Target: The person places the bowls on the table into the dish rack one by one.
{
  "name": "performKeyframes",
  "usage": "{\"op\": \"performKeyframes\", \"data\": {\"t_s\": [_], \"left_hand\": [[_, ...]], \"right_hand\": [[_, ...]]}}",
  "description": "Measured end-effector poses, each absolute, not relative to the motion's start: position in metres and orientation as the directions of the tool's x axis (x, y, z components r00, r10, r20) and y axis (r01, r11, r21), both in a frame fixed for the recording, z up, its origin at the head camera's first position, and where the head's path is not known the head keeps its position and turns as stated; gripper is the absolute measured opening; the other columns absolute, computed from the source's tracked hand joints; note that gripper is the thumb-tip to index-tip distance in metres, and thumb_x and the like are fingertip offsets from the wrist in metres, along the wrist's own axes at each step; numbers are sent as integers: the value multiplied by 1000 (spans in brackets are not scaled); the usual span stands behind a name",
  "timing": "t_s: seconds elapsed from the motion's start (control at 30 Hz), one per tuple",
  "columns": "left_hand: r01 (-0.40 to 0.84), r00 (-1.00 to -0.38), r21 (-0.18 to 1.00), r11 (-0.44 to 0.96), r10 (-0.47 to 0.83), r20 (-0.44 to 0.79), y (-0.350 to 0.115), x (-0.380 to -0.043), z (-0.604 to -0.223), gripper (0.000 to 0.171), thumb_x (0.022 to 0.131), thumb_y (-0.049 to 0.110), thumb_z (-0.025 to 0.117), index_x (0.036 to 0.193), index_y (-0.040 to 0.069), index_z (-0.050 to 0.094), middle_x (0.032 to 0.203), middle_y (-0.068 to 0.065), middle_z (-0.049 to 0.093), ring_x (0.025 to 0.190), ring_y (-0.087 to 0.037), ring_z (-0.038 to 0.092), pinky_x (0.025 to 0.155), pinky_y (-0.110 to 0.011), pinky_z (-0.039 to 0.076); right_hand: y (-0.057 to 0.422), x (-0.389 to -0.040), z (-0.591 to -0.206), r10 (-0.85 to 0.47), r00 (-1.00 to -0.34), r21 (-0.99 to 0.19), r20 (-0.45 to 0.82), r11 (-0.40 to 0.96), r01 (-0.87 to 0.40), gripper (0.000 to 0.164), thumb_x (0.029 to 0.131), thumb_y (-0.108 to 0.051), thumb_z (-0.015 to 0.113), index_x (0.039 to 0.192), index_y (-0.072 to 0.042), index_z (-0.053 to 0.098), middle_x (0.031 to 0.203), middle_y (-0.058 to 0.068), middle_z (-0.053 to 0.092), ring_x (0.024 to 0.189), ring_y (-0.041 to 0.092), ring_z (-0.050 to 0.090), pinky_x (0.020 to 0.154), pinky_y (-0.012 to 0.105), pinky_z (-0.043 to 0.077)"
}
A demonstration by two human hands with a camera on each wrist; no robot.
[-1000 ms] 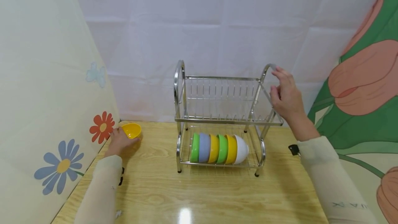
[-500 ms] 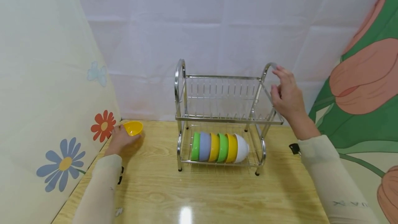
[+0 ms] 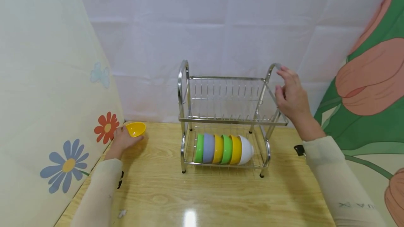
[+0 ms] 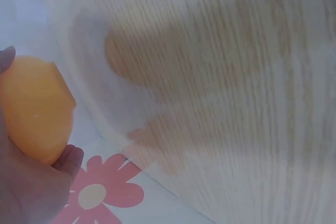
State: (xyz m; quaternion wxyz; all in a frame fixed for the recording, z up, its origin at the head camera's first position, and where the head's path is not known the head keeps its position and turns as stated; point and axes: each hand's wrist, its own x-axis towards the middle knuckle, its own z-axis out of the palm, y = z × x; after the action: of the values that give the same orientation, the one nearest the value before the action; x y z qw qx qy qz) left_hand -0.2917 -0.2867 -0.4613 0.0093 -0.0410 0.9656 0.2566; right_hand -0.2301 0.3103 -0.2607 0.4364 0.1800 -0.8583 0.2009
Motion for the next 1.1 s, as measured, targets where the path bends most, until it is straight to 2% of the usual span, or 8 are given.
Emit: {"op": "performKeyframes", "data": {"t_s": [0.3, 0.57, 0.73, 1.1], "left_hand": [[-20, -998, 501, 865, -48, 44, -287, -291, -460, 112, 85, 56, 70, 149, -18, 16, 147, -42, 18, 128, -55, 23, 103, -69, 37], [-5, -999, 511, 860, -26, 34, -281, -284, -448, 115, 85, 59, 69, 153, -15, 13, 151, -42, 14, 132, -57, 22, 103, -73, 36], [31, -998, 515, 857, 3, 56, -279, -278, -438, 112, 86, 58, 69, 152, -14, 15, 149, -42, 15, 132, -55, 21, 102, -73, 37], [74, -992, 505, 860, 13, 123, -279, -267, -428, 116, 85, 67, 67, 154, -12, 16, 153, -38, 17, 128, -53, 28, 96, -71, 42]], "right_hand": [[311, -232, -262, -135, -541, -179, 830, 854, -488, 50, 95, -1, 54, 145, -3, 48, 154, 10, 47, 70, 2, 45, 57, 15, 34], [311, -231, -262, -127, -549, -190, 826, 854, -484, 50, 96, -2, 53, 146, -5, 48, 155, 11, 47, 70, -1, 43, 57, 18, 35], [310, -231, -261, -124, -552, -196, 825, 852, -485, 50, 96, -2, 52, 146, -5, 48, 155, 10, 47, 68, -4, 40, 57, 16, 34], [309, -231, -261, -123, -553, -194, 824, 856, -479, 50, 97, -4, 52, 147, -6, 48, 155, 9, 47, 67, -4, 39, 55, 16, 34]]}}
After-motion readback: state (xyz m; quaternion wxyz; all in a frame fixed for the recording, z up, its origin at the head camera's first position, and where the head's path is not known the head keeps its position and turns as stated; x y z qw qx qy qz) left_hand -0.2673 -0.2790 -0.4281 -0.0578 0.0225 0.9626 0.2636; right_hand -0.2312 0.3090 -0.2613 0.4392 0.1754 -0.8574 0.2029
